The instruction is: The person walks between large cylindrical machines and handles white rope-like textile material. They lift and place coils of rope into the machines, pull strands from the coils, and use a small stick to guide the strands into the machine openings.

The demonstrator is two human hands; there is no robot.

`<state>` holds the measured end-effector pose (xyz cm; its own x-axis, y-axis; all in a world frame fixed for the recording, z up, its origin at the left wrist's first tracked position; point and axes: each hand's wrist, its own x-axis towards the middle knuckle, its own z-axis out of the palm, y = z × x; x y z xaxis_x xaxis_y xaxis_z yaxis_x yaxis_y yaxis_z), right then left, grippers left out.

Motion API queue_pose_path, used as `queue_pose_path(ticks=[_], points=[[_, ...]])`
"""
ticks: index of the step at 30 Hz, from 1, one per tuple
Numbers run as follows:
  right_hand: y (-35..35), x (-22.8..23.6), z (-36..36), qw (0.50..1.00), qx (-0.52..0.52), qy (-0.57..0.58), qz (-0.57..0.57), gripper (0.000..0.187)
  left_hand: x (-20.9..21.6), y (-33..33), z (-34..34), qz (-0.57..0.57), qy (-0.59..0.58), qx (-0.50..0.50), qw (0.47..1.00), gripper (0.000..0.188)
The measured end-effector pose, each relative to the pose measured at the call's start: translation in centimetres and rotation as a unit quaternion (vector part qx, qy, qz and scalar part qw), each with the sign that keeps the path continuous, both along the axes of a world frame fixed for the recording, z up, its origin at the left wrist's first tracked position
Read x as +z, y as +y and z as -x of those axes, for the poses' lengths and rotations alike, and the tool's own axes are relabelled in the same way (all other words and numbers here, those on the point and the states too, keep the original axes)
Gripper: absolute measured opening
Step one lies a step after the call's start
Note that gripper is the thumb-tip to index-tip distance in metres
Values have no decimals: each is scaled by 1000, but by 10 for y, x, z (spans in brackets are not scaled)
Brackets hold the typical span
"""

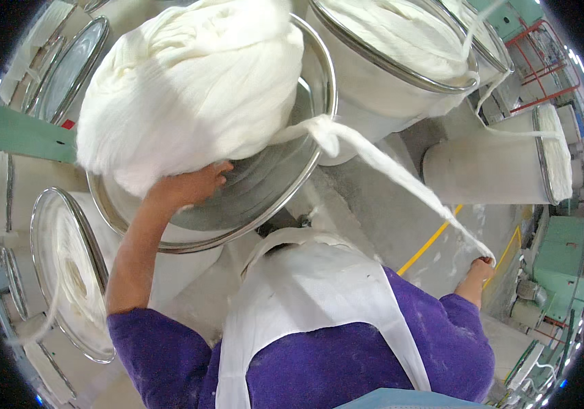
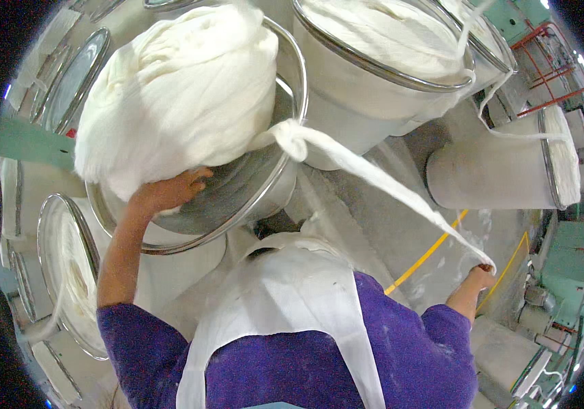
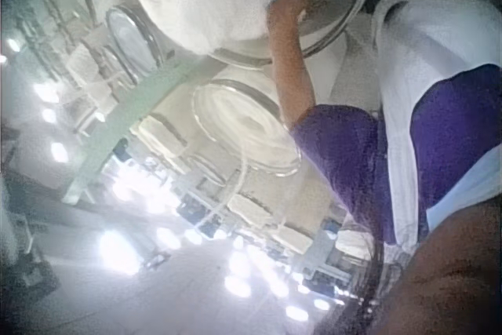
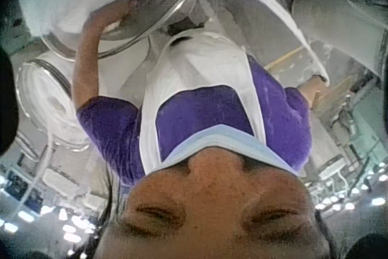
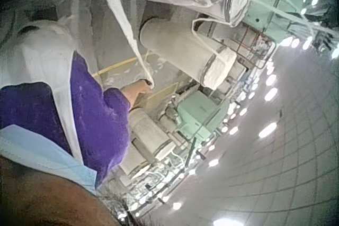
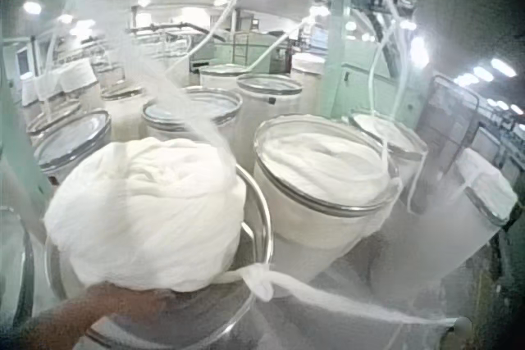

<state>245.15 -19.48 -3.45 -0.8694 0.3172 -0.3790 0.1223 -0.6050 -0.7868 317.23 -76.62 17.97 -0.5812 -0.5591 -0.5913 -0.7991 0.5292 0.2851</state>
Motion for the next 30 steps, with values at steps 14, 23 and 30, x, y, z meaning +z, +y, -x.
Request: queue_pose_path(ticks=[14,23,30], points=[[-141,-26,22,980,117,12,-162,36,13,127,46,420,181,9,889,34],[-317,36,-135,719,583,187,-329,29,-3,79,42,509,108,16,854,35],[-386,113,-261,546,676,370,-328,39,-7,42,28,500,137,98,850,31]])
